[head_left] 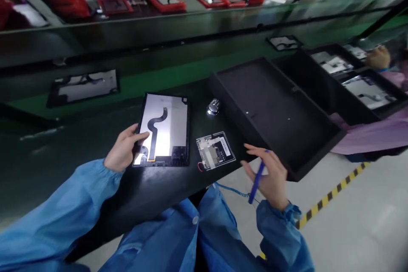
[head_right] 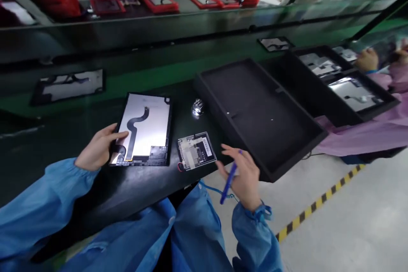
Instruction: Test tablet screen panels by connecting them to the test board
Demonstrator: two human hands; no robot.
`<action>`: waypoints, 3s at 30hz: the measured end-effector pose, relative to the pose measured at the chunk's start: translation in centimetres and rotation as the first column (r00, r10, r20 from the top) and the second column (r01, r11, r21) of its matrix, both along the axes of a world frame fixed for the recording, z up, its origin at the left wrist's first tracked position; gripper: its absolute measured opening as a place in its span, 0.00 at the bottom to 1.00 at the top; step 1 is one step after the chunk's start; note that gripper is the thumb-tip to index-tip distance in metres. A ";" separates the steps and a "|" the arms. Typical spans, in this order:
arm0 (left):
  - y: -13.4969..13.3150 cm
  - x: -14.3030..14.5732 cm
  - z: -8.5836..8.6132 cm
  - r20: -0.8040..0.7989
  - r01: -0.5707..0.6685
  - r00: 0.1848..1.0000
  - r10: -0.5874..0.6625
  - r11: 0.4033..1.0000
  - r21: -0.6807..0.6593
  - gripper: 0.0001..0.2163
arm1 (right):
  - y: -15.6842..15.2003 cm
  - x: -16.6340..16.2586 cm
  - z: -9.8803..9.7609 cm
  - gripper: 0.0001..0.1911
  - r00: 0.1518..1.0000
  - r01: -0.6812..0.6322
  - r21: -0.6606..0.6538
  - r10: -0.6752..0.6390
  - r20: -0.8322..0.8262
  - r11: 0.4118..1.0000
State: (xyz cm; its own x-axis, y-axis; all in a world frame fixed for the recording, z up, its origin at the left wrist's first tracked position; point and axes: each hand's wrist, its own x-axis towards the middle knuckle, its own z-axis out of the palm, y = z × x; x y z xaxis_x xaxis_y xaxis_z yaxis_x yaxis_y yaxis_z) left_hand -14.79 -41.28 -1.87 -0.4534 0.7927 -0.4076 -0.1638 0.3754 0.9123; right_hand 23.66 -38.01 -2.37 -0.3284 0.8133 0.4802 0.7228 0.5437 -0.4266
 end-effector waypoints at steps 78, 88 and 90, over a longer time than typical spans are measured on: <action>1.2 1.5 0.6 0.058 0.574 0.788 -0.612 0.766 0.289 0.16 | 5.5 -18.2 3.2 0.21 0.629 -0.748 -0.524 0.184 -0.755 0.408; 2.0 5.0 -0.6 -0.580 0.627 0.702 -0.413 0.744 0.229 0.08 | 6.0 -12.4 -0.4 0.08 0.835 -0.473 -0.445 0.225 -0.502 0.761; 2.1 6.0 -1.5 -0.738 0.668 0.576 -0.350 0.723 0.179 0.08 | 5.6 -11.8 -2.0 0.07 0.899 -0.360 -0.392 0.203 -0.388 0.846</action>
